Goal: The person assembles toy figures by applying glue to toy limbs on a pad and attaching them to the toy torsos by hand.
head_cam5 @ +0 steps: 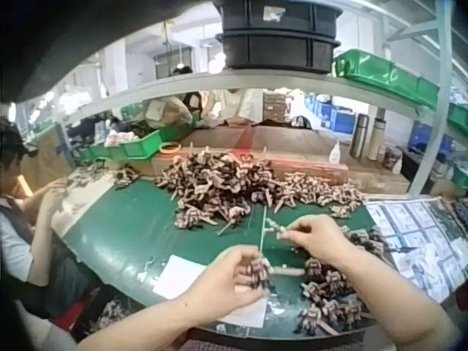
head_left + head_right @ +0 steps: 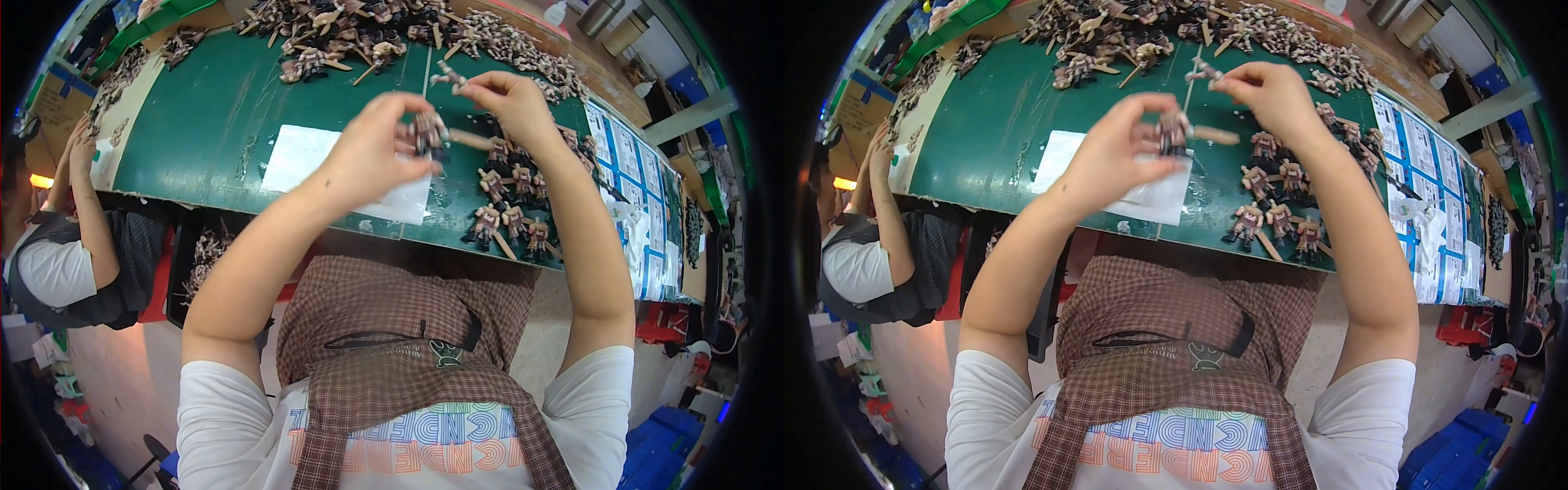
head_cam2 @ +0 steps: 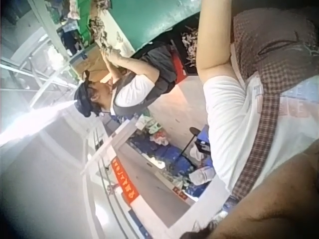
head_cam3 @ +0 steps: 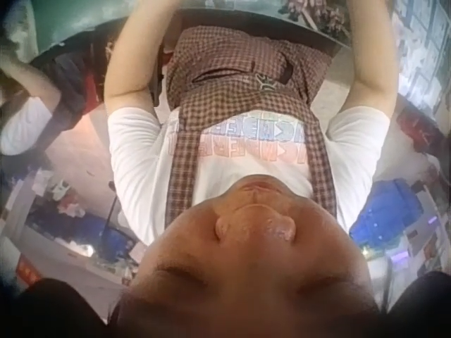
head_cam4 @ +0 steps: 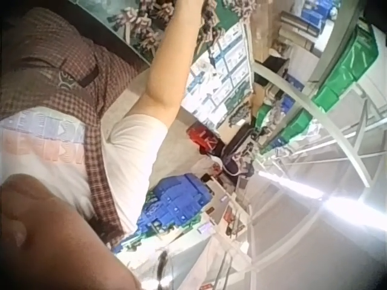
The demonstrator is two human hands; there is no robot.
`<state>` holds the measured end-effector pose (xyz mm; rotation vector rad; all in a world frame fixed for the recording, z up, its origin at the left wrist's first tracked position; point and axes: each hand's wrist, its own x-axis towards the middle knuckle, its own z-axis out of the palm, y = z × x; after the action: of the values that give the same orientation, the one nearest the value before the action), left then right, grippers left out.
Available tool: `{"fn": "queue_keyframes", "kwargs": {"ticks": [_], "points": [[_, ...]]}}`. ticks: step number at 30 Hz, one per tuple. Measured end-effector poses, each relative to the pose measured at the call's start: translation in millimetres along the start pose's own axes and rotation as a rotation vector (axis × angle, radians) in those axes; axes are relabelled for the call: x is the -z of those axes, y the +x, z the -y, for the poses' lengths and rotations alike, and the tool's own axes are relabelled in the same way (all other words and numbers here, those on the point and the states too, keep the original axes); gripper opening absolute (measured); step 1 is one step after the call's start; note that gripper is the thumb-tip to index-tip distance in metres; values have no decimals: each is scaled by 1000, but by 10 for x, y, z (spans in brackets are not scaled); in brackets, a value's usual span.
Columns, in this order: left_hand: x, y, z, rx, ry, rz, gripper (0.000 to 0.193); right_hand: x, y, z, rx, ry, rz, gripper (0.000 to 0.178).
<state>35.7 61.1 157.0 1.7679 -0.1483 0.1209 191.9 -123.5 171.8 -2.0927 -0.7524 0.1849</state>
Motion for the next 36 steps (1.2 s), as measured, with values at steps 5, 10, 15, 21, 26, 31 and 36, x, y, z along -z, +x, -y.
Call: {"fn": "queue_keyframes", "kwargs": {"ticks": [5,10,15,21,26,31,36], "points": [[-88,-872,-181,462,-544,420,66,-418,-393,416,208,-59,158,16],[-126,-1398,-16,527,-994,405,67,-679,-506,565,445,-351,115,11],[60,-1474,-100,425,-599,283,66,-792,-498,556,486,-462,121,9],[31,-1478,-40,455,-859,10,64,-792,-562,565,377,-358,22,13],[48,-1389,-139,379,-834,-54,63,-653,-857,761,323,-46,4,13],[10,-1329,-251,375,-627,-33,67,-458,-1279,860,573,74,208,26],[-97,-1283,-294,300,-446,-30,70,-418,-1397,759,670,-19,184,27]]}}
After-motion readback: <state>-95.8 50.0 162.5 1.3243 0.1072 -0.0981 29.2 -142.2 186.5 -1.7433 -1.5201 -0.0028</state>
